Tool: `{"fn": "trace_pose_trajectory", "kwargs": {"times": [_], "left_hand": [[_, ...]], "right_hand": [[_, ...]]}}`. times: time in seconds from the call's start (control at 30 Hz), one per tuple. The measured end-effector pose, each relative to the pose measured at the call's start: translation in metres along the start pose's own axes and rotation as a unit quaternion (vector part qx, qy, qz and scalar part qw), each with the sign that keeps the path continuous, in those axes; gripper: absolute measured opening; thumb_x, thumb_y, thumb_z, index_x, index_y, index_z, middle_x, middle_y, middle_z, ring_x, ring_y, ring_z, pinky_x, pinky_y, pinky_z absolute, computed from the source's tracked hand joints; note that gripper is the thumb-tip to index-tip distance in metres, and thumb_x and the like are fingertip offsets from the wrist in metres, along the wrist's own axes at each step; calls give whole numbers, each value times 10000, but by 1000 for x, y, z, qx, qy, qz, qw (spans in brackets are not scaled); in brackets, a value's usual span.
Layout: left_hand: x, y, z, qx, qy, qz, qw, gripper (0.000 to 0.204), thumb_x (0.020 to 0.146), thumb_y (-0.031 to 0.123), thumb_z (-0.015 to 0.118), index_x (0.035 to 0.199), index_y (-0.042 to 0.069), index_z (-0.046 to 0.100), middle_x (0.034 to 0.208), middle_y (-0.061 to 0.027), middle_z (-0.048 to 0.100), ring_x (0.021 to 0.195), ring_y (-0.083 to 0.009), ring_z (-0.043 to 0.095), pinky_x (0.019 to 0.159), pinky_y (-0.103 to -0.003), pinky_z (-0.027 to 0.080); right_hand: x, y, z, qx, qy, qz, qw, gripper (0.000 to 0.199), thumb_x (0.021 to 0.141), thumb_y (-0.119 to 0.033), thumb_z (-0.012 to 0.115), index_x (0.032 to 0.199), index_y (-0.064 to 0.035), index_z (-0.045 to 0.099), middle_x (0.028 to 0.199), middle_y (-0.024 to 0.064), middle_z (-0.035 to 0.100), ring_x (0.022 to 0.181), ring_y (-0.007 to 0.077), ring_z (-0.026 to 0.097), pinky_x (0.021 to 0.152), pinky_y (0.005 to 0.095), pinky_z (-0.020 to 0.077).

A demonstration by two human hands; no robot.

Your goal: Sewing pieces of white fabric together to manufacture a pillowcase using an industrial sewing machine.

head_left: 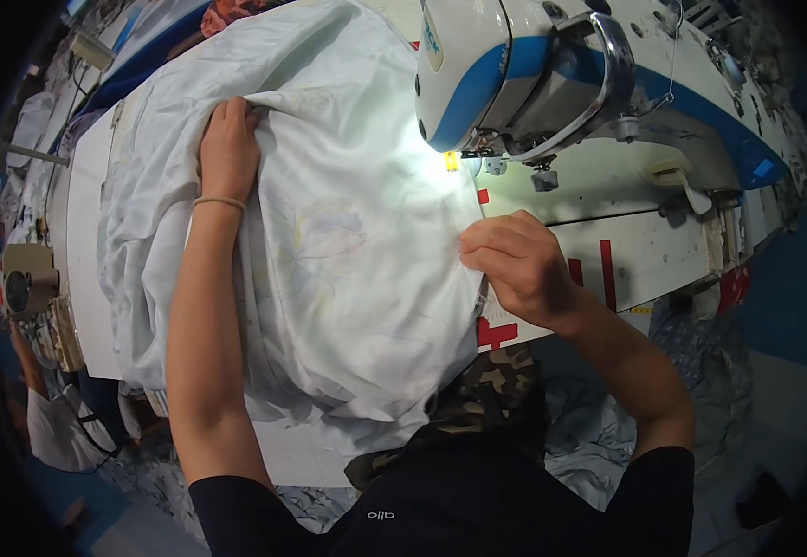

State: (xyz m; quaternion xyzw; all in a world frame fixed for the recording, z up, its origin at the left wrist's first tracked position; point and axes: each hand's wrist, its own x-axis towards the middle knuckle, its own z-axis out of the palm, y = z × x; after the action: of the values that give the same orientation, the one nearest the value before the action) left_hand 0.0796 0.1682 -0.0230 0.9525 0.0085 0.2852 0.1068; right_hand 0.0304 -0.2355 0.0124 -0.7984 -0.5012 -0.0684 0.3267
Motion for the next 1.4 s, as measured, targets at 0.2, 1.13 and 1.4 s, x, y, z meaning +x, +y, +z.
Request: {"fn": "trace_pose_trajectory", "kwargs": {"times": [0.2,1.13,1.4], "left_hand": [[3,-9,3,-24,0,-14,1000,73,931,70,594,982,34,556,993,-197,628,919,-421,618,784,-482,506],[-9,-69,-162,134,-41,-74,987,391,857,282,652,1035,-66,664,1032,-332,658,1050,-502,609,936,-506,502],[-109,-162,-125,158,-121,-58,978,561,874,264,718,1339,17,522,1443,-242,484,1242,-437,541,1031,-484,460]], "right_hand": [[14,4,3,-24,64,-2,998,219,712,129,641,868,-20,679,954,69,695,963,245,680,801,347,493],[-213,-245,-3,606,-168,417,656,438,762,-7,763,1182,23,642,1071,123,706,900,167,674,768,292,546],[-231,-177,32,490,0,483,726,340,990,-171,620,1285,-8,577,1218,101,632,1029,140,627,839,263,527]]}}
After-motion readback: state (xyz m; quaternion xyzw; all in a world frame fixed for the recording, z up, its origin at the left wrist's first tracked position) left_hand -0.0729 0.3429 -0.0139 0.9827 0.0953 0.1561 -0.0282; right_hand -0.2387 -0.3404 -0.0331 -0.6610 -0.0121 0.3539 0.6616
